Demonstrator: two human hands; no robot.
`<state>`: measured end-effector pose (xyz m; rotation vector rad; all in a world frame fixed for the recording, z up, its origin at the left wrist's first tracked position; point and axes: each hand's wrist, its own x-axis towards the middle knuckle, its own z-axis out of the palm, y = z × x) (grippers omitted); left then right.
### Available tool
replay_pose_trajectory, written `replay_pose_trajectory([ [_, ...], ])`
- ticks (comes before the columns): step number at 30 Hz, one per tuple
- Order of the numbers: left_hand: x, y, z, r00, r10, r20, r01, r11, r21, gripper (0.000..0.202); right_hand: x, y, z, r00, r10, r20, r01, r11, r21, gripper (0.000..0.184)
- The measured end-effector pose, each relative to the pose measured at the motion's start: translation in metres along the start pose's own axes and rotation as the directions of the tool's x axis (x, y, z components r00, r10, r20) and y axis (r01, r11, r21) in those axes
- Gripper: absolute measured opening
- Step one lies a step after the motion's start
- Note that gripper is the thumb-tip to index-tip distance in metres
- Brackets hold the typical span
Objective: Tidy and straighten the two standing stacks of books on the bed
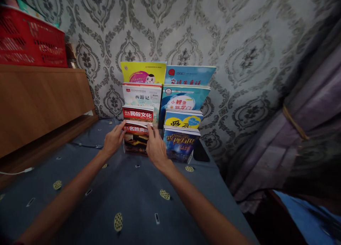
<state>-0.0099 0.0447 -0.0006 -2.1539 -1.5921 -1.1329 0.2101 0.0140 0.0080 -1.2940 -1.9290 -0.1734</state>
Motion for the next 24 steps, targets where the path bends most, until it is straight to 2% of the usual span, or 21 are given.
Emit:
replay_pose_trajectory([
  [5, 0.001, -0.005, 0.0, 1.0, 0.03, 0.0, -0.03, 0.999, -0.045, 0.044, 0.003, 0.0, 0.002, 1.0, 0.015, -0.007, -0.015, 1.0, -0.005, 0.056],
  [15, 0.003, 0.0, -0.008, 1.0, 0.011, 0.021, -0.01, 0.999, -0.04, 0.044, 0.008, 0.0, -0.004, 0.999, 0.046, 0.004, -0.046, 0.999, -0.028, 0.048],
  [20, -0.002, 0.005, -0.008, 0.999, -0.038, -0.001, 0.037, 0.994, -0.105, 0.048, 0.014, 0.004, -0.001, 0.993, 0.072, -0.096, -0.058, 0.988, 0.142, 0.044],
  [22, -0.008, 0.006, -0.003, 0.995, -0.097, -0.015, 0.093, 0.983, -0.159, 0.057, 0.011, 0.007, 0.006, 0.982, 0.147, -0.117, -0.119, 0.968, 0.222, 0.047],
  [24, -0.013, 0.008, 0.002, 0.988, -0.157, -0.016, 0.151, 0.969, -0.196, 0.064, 0.005, 0.01, 0.015, 0.972, 0.223, -0.072, -0.195, 0.939, 0.284, 0.051],
])
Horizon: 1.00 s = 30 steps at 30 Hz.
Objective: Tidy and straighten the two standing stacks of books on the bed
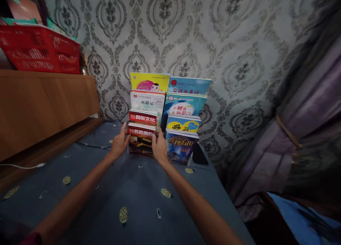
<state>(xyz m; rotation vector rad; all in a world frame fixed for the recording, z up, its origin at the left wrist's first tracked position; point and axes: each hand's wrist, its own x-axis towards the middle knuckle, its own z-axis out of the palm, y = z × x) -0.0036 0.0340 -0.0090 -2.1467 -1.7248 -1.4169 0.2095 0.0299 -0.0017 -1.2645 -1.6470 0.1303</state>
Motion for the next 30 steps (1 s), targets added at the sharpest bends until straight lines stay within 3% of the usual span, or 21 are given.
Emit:
replay_pose_trajectory([
  [4, -0.003, 0.003, 0.006, 0.998, -0.06, 0.0, 0.06, 0.998, 0.013, 0.055, -0.014, 0.008, 0.015, 0.994, 0.052, 0.1, -0.057, 0.997, 0.052, 0.051],
  [11, 0.005, 0.007, 0.005, 0.997, -0.078, -0.025, 0.079, 0.996, 0.048, 0.046, -0.02, 0.008, 0.026, 0.996, 0.078, 0.04, -0.081, 0.995, 0.058, 0.051],
  [20, 0.009, 0.009, -0.003, 0.994, -0.083, 0.07, 0.084, 0.996, -0.009, 0.042, -0.019, 0.016, 0.022, 0.998, 0.016, 0.068, -0.029, 0.981, 0.191, 0.055],
  [26, 0.017, 0.016, -0.005, 0.994, -0.11, 0.02, 0.111, 0.991, -0.075, 0.046, -0.007, 0.008, 0.031, 0.995, 0.044, -0.089, -0.024, 0.976, 0.215, 0.064],
  [30, 0.019, 0.018, -0.005, 0.991, -0.13, -0.031, 0.126, 0.987, -0.102, 0.045, -0.001, 0.009, 0.04, 0.989, 0.096, -0.111, -0.064, 0.962, 0.265, 0.062],
])
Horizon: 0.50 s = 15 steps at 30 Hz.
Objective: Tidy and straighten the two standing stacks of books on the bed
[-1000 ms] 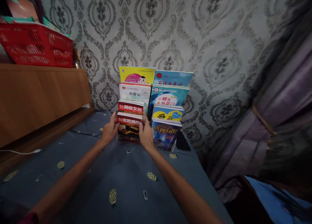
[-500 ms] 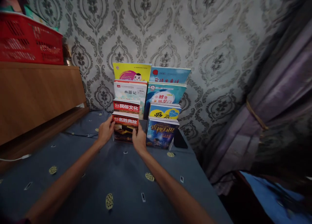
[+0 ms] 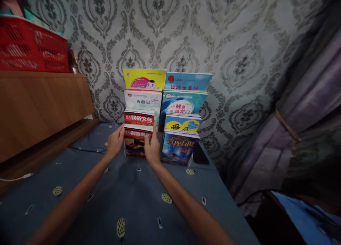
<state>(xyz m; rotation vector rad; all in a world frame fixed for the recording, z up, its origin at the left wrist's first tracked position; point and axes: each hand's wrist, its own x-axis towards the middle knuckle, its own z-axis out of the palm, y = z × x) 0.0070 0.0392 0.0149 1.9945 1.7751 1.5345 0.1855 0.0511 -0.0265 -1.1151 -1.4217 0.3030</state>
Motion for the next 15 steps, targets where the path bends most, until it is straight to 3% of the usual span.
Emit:
replay_pose_trajectory([
  [6, -0.0011, 0.0009, 0.0039, 0.999, -0.021, -0.043, 0.02, 1.0, -0.007, 0.044, 0.0032, 0.0005, -0.0022, 0.998, -0.054, 0.038, 0.055, 0.998, -0.02, 0.061],
  [15, -0.0019, 0.0035, 0.0028, 0.999, -0.037, -0.008, 0.037, 0.999, -0.018, 0.043, 0.0016, 0.0044, 0.0031, 1.0, 0.018, -0.006, -0.017, 0.989, 0.145, 0.063],
])
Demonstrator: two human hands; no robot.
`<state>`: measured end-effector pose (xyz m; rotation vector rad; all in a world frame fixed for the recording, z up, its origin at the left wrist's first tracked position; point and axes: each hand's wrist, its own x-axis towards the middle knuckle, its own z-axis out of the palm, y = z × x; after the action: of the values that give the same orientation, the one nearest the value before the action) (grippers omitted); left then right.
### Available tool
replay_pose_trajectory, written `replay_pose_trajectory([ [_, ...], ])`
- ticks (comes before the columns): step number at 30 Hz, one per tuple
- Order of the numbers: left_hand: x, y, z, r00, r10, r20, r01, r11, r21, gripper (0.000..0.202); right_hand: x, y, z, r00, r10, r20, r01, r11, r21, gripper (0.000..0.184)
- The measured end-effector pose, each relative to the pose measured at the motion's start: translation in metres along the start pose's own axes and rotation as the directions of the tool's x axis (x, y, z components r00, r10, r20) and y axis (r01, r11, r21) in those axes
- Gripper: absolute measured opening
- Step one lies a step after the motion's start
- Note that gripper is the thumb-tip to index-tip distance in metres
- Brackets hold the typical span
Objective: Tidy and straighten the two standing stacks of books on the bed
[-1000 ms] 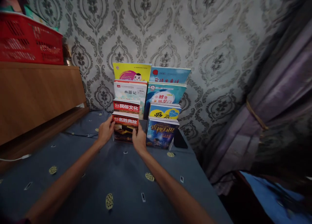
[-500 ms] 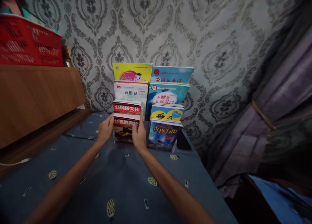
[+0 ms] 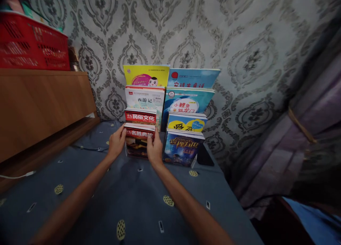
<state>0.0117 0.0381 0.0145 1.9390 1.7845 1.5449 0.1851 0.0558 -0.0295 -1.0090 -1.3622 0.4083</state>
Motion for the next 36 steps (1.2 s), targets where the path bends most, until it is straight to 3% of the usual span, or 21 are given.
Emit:
replay_pose_trajectory([
  [6, 0.0, 0.001, -0.001, 1.0, -0.009, 0.028, 0.009, 1.0, -0.001, 0.042, -0.001, -0.006, -0.003, 0.998, 0.058, -0.025, -0.058, 0.998, 0.0, 0.064],
  [13, 0.007, -0.01, -0.004, 0.997, 0.033, 0.068, -0.032, 0.999, -0.023, 0.041, 0.002, -0.009, -0.004, 0.999, 0.033, -0.011, -0.033, 0.999, -0.035, 0.064],
  [17, 0.007, -0.01, -0.004, 0.994, 0.104, 0.03, -0.105, 0.994, 0.041, 0.044, 0.0, -0.02, -0.007, 0.995, -0.099, 0.015, 0.1, 0.986, -0.136, 0.064],
  [20, 0.001, -0.004, -0.001, 0.964, 0.265, 0.0, -0.257, 0.937, 0.235, 0.049, -0.004, -0.033, -0.01, 0.942, -0.324, 0.085, 0.333, 0.885, -0.324, 0.059],
  [23, -0.003, -0.002, 0.001, 0.914, 0.404, 0.04, -0.385, 0.833, 0.396, 0.046, -0.004, -0.039, -0.011, 0.874, -0.429, 0.226, 0.483, 0.73, -0.483, 0.052],
  [27, -0.001, -0.01, 0.005, 0.893, 0.446, 0.061, -0.422, 0.782, 0.458, 0.046, 0.003, -0.033, -0.01, 0.85, -0.43, 0.303, 0.523, 0.625, -0.58, 0.049],
  [36, 0.011, -0.023, 0.019, 0.868, 0.496, 0.025, -0.455, 0.773, 0.443, 0.04, 0.015, -0.015, -0.003, 0.821, -0.474, 0.318, 0.563, 0.582, -0.587, 0.049],
])
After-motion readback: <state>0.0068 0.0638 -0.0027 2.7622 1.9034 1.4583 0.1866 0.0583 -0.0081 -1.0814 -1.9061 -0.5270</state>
